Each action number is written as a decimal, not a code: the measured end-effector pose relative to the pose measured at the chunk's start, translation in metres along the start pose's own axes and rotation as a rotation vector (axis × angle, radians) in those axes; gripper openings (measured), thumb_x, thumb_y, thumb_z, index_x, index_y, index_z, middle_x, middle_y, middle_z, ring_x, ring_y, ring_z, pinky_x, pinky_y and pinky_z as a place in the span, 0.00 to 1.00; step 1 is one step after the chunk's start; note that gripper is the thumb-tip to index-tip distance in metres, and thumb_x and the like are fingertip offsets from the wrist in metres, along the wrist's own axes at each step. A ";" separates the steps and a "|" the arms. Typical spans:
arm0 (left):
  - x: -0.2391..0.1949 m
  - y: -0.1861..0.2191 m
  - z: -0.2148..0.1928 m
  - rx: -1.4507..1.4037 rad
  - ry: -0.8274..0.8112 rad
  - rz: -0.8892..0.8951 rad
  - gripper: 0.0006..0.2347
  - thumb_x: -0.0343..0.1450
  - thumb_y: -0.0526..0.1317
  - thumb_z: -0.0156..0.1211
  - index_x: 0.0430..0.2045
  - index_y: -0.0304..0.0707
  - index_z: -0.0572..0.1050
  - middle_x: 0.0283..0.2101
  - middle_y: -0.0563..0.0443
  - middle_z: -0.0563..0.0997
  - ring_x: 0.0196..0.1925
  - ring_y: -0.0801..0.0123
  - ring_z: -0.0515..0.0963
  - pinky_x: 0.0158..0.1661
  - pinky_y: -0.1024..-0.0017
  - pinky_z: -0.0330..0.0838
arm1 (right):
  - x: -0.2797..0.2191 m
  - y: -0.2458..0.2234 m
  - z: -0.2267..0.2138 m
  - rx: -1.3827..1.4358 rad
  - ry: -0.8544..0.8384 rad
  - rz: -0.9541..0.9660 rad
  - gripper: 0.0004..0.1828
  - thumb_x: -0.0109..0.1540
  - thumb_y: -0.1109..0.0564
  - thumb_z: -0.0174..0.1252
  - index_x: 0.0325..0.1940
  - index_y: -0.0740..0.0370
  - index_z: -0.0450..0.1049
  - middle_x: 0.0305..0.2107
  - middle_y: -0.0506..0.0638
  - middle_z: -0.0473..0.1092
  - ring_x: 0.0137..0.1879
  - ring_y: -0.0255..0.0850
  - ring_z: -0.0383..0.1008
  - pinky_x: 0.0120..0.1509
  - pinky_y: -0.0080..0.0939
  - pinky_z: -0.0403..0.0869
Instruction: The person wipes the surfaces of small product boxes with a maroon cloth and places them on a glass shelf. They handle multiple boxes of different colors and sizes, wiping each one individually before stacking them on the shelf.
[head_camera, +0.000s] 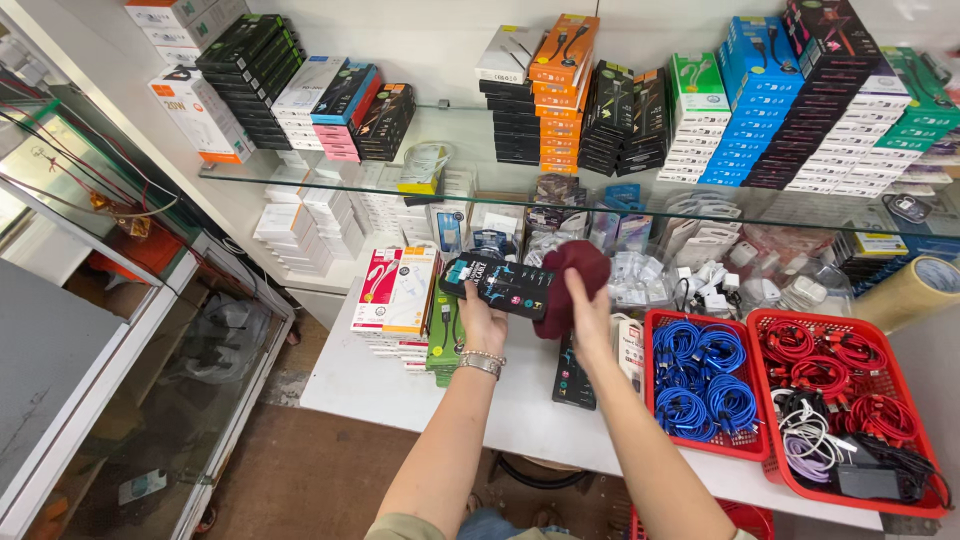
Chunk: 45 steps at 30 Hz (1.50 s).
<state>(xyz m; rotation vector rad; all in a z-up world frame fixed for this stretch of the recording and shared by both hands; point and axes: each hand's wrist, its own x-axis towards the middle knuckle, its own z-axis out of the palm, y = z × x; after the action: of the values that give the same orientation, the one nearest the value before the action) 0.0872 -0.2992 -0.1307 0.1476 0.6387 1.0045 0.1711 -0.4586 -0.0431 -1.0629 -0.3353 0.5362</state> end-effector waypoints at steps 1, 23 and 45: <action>0.007 -0.013 -0.003 -0.021 0.046 -0.008 0.17 0.79 0.44 0.42 0.62 0.43 0.62 0.60 0.49 0.75 0.58 0.60 0.77 0.57 0.55 0.75 | -0.006 0.009 0.012 -0.115 0.034 -0.127 0.38 0.62 0.47 0.64 0.72 0.65 0.60 0.61 0.56 0.68 0.65 0.46 0.68 0.70 0.47 0.65; 0.040 0.112 0.034 0.857 -0.201 0.323 0.29 0.69 0.33 0.60 0.66 0.35 0.55 0.52 0.37 0.78 0.46 0.63 0.82 0.41 0.68 0.79 | 0.079 0.048 0.066 -0.499 -0.547 0.474 0.29 0.67 0.45 0.58 0.70 0.56 0.71 0.36 0.45 0.68 0.39 0.33 0.65 0.41 0.31 0.68; 0.174 0.301 0.143 1.592 -0.355 1.238 0.18 0.70 0.32 0.56 0.55 0.30 0.74 0.58 0.37 0.75 0.62 0.46 0.71 0.61 0.56 0.65 | 0.269 0.121 0.369 -0.702 -0.285 -0.208 0.36 0.58 0.59 0.66 0.69 0.67 0.64 0.60 0.63 0.69 0.58 0.49 0.77 0.57 0.44 0.76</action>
<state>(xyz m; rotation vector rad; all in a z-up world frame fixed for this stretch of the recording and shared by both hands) 0.0101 0.0318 0.0299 2.2830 0.8803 1.3036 0.1751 0.0100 0.0185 -1.6047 -0.9209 0.3847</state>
